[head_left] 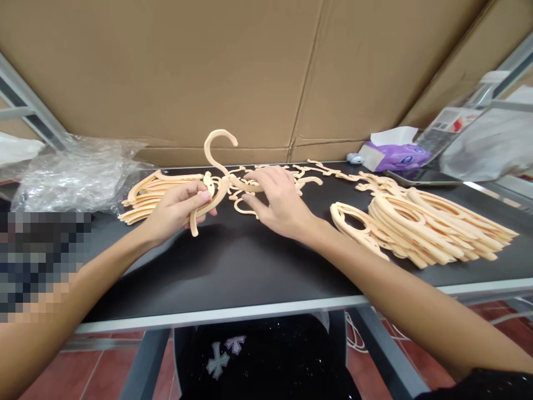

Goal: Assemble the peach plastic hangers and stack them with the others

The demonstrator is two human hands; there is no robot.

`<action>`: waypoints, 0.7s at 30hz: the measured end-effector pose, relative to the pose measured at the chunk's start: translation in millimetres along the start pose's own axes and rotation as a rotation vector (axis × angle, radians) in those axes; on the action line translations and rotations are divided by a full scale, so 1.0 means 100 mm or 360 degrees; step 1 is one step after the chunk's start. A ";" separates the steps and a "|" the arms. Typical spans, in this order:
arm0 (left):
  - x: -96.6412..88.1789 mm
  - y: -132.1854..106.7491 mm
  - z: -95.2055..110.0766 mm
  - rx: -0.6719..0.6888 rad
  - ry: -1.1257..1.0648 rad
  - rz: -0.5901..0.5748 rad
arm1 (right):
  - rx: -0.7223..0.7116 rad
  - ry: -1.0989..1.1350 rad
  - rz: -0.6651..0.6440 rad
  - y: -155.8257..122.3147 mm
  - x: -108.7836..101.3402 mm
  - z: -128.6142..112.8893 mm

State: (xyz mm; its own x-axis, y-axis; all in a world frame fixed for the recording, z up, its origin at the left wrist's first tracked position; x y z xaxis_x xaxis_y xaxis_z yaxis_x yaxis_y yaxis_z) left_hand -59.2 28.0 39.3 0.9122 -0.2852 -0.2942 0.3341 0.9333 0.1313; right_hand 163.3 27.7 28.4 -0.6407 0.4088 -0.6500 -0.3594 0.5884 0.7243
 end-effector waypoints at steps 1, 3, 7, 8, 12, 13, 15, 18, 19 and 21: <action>0.03 0.00 -0.01 -0.0016 -0.0036 -0.0030 | -0.0015 0.0031 -0.0003 -0.01 0.01 -0.04; 0.08 -0.01 -0.04 -0.0013 -0.0069 -0.0099 | -0.0020 0.0107 -0.0027 -0.02 0.03 -0.10; 0.12 -0.03 -0.09 0.0085 0.0002 -0.0217 | 0.0085 0.0249 -0.0186 -0.04 0.09 -0.17; 0.12 -0.03 -0.10 0.0105 0.0037 -0.0228 | 0.0113 0.0277 -0.0225 -0.04 0.10 -0.18; 0.02 -0.01 -0.04 0.0231 0.0286 -0.0112 | 0.0207 0.0245 -0.0217 -0.02 0.09 -0.18; -0.02 -0.01 -0.01 0.0281 0.0343 -0.0024 | 0.0227 0.0215 -0.0194 -0.02 0.09 -0.16; -0.14 0.01 0.05 0.0356 0.0374 0.0179 | 0.0256 0.0173 -0.0178 -0.01 0.08 -0.13; -0.30 0.02 0.12 0.0299 0.0281 0.0277 | 0.0281 0.0192 -0.0250 0.01 0.09 -0.07; -0.33 0.02 0.14 0.0263 0.0257 0.0247 | 0.0296 0.0209 -0.0280 0.01 0.10 -0.06; -0.35 0.00 0.20 0.0212 0.0325 0.0140 | 0.0352 0.0257 -0.0327 0.01 0.11 -0.04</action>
State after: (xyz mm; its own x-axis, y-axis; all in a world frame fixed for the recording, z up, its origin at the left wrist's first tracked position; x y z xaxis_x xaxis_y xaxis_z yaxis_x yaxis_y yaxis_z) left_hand -86.8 33.3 68.6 0.8768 -0.1414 -0.4596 0.2962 0.9118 0.2846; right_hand 153.5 29.9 22.7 -0.6757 0.1610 -0.7194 -0.3472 0.7913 0.5032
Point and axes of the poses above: each hand's wrist, its own y-axis towards the middle knuckle, its own x-axis out of the palm, z = x × y, the point moved 2 cm from there along y, towards the middle knuckle, and after that the axes turned 1 degree about z, right-handed, at the moved point
